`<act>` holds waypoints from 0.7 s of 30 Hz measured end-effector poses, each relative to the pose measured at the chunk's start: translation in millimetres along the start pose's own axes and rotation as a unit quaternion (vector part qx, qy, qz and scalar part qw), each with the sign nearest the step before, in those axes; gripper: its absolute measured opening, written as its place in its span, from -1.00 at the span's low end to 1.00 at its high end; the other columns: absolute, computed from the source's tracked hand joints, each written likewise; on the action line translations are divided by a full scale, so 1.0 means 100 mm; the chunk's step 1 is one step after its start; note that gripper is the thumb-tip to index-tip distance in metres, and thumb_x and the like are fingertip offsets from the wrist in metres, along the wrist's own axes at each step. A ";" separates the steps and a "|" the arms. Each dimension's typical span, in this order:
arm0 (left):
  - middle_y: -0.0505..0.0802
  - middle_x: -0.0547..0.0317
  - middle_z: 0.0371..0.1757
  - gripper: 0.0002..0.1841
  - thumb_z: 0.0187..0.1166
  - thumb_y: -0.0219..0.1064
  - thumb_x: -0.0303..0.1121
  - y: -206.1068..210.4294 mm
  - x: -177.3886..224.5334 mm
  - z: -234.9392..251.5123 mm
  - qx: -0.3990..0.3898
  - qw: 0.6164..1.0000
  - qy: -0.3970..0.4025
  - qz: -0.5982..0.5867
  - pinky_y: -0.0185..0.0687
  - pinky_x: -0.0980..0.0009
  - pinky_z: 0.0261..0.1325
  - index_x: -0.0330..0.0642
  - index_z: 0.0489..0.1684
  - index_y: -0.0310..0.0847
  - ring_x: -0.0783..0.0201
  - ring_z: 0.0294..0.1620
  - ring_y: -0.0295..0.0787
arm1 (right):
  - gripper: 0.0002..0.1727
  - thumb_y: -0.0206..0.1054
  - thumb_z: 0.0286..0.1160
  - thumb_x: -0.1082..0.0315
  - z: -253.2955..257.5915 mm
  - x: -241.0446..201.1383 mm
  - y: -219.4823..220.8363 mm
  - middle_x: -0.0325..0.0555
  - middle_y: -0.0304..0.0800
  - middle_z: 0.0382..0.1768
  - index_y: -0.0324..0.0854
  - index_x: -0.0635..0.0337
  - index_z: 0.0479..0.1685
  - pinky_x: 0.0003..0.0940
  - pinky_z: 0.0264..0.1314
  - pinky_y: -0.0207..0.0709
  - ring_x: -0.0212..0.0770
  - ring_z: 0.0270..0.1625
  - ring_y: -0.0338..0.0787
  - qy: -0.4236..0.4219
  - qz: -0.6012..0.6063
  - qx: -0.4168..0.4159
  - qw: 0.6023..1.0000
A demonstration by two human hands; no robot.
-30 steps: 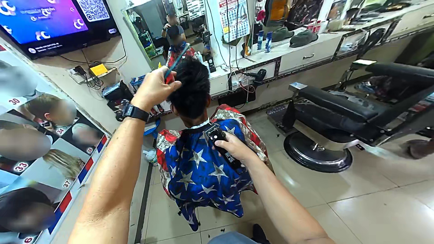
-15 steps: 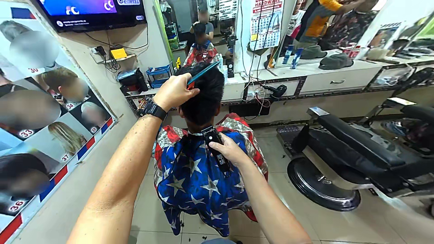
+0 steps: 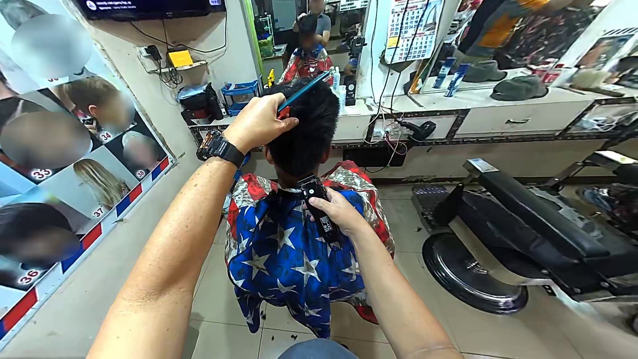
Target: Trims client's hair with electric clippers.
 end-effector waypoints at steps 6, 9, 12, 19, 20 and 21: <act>0.73 0.04 -0.35 -0.60 0.60 0.41 0.02 0.00 -0.03 -0.01 0.009 1.000 0.005 -0.019 0.58 -0.03 -0.14 -0.19 -0.09 0.63 0.09 -0.29 0.69 | -0.53 0.34 0.65 0.18 -0.02 -0.02 0.02 0.13 0.85 -0.06 0.48 0.25 0.41 -0.22 -0.11 0.83 -0.05 -0.21 0.89 0.013 0.000 0.006 1.000; 0.72 0.06 -0.36 -0.60 0.61 0.39 0.03 -0.01 -0.05 -0.01 0.009 1.000 0.005 -0.023 0.56 -0.01 -0.15 -0.18 -0.10 0.63 0.11 -0.29 0.68 | -0.47 0.40 0.57 0.17 -0.05 0.00 0.03 0.15 0.86 -0.04 0.46 0.27 0.42 -0.20 -0.06 0.83 -0.03 -0.18 0.90 0.006 -0.003 -0.003 1.000; 0.73 0.07 -0.34 -0.60 0.61 0.39 0.03 -0.01 -0.05 0.00 0.007 1.000 0.007 -0.021 0.55 0.01 -0.14 -0.17 -0.10 0.62 0.12 -0.28 0.68 | -0.45 0.45 0.53 0.20 -0.07 0.01 0.06 0.15 0.86 -0.03 0.46 0.28 0.41 -0.17 -0.01 0.84 -0.01 -0.14 0.91 0.000 0.000 -0.003 1.000; 0.71 0.09 -0.37 -0.61 0.61 0.39 0.03 -0.01 -0.05 0.00 0.007 1.000 0.006 -0.023 0.54 0.02 -0.17 -0.16 -0.12 0.62 0.14 -0.31 0.66 | -0.41 0.51 0.50 0.20 -0.02 0.04 0.08 0.19 0.85 0.03 0.47 0.27 0.45 -0.10 0.08 0.84 0.04 -0.07 0.92 -0.006 0.007 -0.002 1.000; 0.72 0.08 -0.36 -0.61 0.61 0.40 0.03 -0.01 -0.05 0.00 0.007 1.000 0.006 -0.024 0.55 0.02 -0.16 -0.17 -0.12 0.62 0.13 -0.30 0.67 | -0.42 0.51 0.50 0.19 -0.01 0.04 0.08 0.19 0.85 0.02 0.48 0.28 0.43 -0.10 0.08 0.84 0.03 -0.07 0.92 -0.007 0.007 -0.003 1.000; 0.72 0.08 -0.35 -0.61 0.60 0.40 0.03 -0.01 -0.05 0.00 0.005 1.000 0.007 -0.025 0.55 0.02 -0.16 -0.16 -0.12 0.62 0.14 -0.30 0.67 | -0.42 0.50 0.50 0.19 0.00 0.04 0.08 0.18 0.85 0.01 0.48 0.28 0.42 -0.11 0.08 0.84 0.02 -0.07 0.92 -0.007 0.005 -0.004 1.000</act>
Point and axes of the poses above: each hand's wrist, its own z-axis towards the middle knuckle, its own y-axis out of the palm, x = y × z, the point moved 4 cm from there along z, towards the middle knuckle
